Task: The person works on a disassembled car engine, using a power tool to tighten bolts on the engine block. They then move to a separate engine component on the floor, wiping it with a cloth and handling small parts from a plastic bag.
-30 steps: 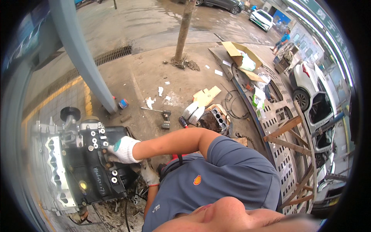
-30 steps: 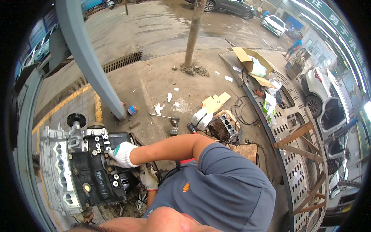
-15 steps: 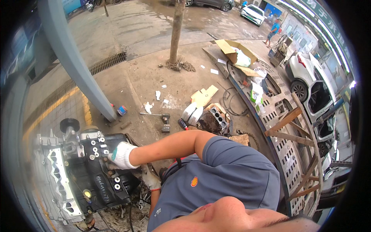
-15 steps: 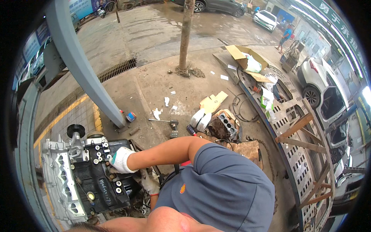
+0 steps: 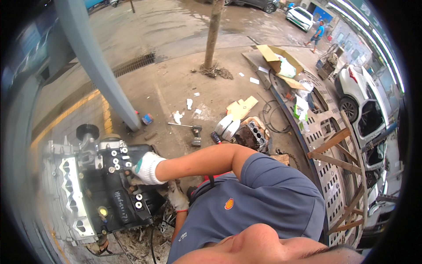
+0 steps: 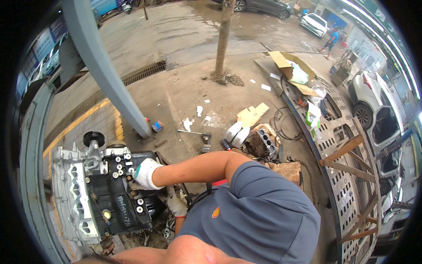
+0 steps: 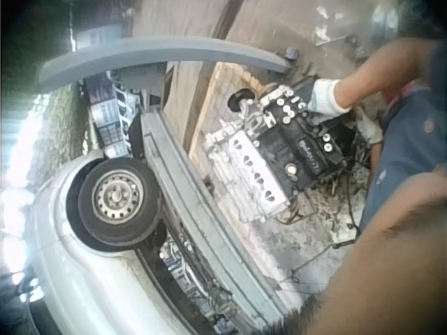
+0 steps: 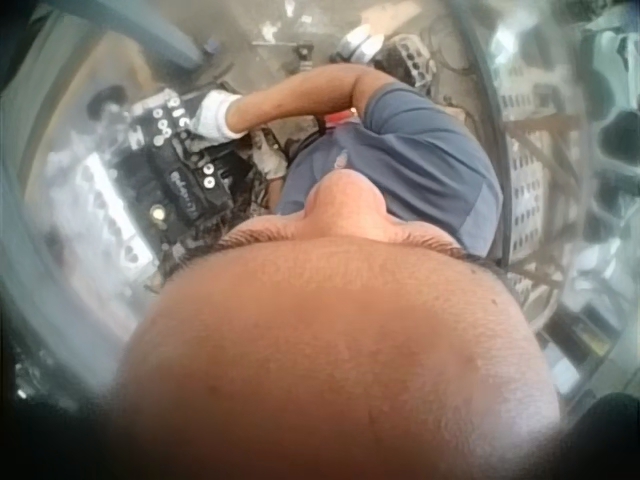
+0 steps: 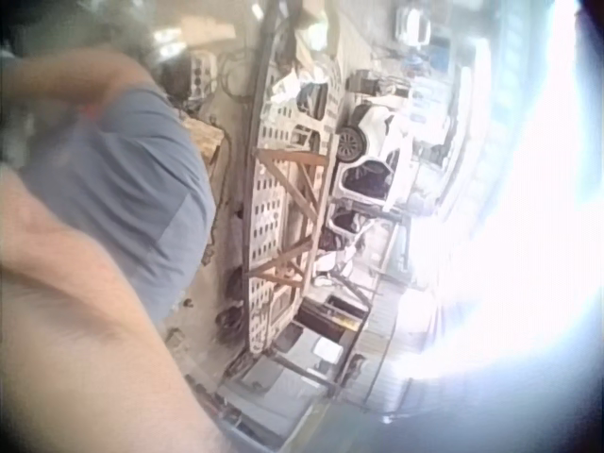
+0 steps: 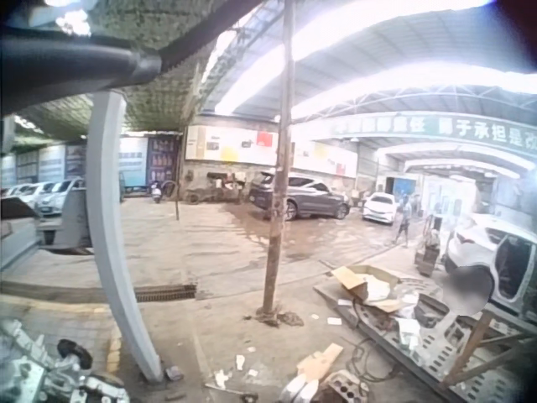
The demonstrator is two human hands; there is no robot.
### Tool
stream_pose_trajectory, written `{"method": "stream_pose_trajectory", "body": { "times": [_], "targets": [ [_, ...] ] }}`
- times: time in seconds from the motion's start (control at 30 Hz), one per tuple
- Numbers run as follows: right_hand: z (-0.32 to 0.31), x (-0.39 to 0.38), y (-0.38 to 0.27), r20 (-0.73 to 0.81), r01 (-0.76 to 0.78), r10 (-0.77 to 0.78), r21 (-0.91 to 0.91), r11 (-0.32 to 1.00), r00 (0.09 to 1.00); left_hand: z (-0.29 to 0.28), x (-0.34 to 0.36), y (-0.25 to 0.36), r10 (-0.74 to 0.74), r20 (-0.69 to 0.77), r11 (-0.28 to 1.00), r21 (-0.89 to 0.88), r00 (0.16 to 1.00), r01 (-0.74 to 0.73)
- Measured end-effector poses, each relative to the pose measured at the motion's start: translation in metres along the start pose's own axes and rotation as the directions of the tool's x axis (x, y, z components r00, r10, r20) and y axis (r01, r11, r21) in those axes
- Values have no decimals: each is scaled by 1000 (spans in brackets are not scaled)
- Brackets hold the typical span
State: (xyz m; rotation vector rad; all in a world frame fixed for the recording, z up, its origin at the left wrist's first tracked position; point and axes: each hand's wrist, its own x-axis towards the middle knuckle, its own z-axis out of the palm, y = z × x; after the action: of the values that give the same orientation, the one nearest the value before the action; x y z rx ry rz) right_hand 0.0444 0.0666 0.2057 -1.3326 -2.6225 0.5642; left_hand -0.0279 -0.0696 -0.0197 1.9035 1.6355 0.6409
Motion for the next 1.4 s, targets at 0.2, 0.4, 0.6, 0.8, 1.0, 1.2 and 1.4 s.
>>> {"method": "stream_pose_trajectory", "body": {
  "times": [0.2, 0.4, 0.6, 0.8, 1.0, 1.2, 1.4],
  "targets": [
    [20, 18, 1, 21, 117, -117, -11, 993, 993, 7, -4, -12, 54, -112, 999, 11, 992, -53],
    [21, 25, -13, 116, -21, 34, -111, 994, 993, 20, -2, 0, -143, 8, 923, -359, 990, 136],
    [26, 22, -17, 153, -44, 62, -116, 992, 986, 19, -5, 13, -36, -74, 925, -380, 997, 6],
    [27, 22, -10, -20, 230, -234, -127, 965, 972, -3, -6, 29, -91, -52, 873, -485, 994, 55],
    [14, 22, -13, 192, -54, 86, -166, 985, 978, 37, 1, 0, -172, 65, 814, -553, 983, 179],
    [13, 17, -8, -56, 141, -146, -83, 986, 988, -37, 4, 38, -97, 94, 878, -461, 991, 130],
    [21, 12, 5, -48, 319, -327, -132, 939, 944, -13, 2, 11, -124, 70, 980, -148, 990, 134]
  ]
}}
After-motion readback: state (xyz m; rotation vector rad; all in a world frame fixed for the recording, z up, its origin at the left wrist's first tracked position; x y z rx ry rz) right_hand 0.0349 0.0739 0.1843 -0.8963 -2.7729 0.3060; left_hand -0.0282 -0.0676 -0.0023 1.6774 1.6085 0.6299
